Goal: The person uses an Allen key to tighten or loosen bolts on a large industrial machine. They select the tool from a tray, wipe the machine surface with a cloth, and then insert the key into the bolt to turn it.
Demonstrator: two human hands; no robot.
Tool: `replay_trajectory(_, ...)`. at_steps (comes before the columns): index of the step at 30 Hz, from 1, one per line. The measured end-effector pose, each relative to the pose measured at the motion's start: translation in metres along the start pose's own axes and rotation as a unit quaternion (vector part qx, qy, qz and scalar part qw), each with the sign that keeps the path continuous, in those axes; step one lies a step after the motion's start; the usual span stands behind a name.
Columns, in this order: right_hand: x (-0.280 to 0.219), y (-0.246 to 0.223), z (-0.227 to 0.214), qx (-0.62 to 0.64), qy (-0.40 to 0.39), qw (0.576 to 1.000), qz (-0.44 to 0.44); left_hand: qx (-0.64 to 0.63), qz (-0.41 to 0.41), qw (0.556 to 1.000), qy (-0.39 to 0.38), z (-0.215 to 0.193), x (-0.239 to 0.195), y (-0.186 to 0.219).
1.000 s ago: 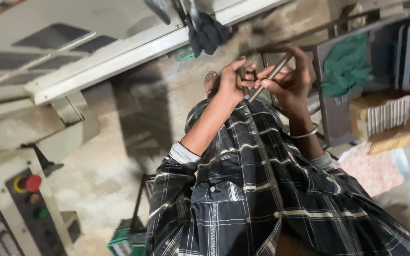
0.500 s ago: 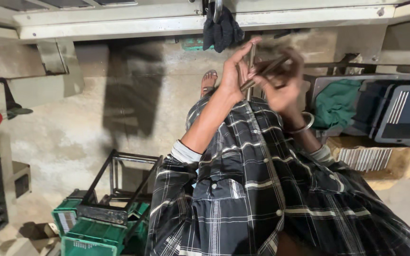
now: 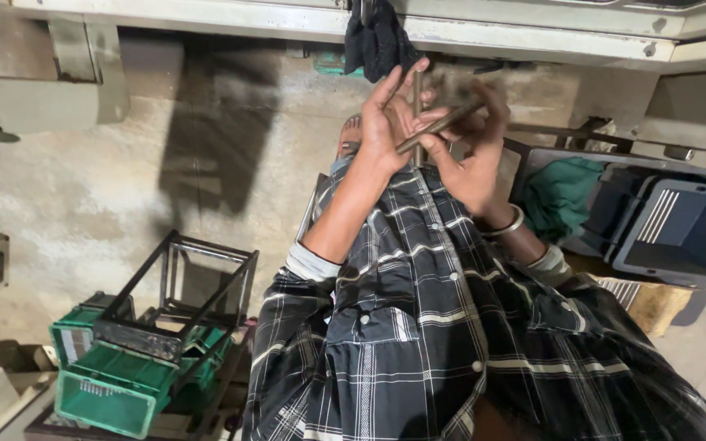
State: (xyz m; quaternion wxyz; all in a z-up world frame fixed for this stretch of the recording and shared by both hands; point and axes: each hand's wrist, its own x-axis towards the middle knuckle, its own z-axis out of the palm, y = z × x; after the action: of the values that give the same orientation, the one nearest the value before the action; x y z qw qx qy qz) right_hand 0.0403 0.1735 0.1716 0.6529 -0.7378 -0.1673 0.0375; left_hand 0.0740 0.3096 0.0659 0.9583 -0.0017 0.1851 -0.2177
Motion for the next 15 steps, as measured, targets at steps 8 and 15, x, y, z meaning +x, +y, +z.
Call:
replay_trajectory(8,-0.009,0.006,-0.028,-0.008,0.008,0.999,0.051,0.019,0.049,0.998,0.041,-0.001,-0.017,-0.004)
replay_trajectory(15,-0.007,0.016,-0.055,-0.109,-0.013,0.994,0.002,0.022,0.068,0.996,0.044,-0.002,-0.036,-0.012)
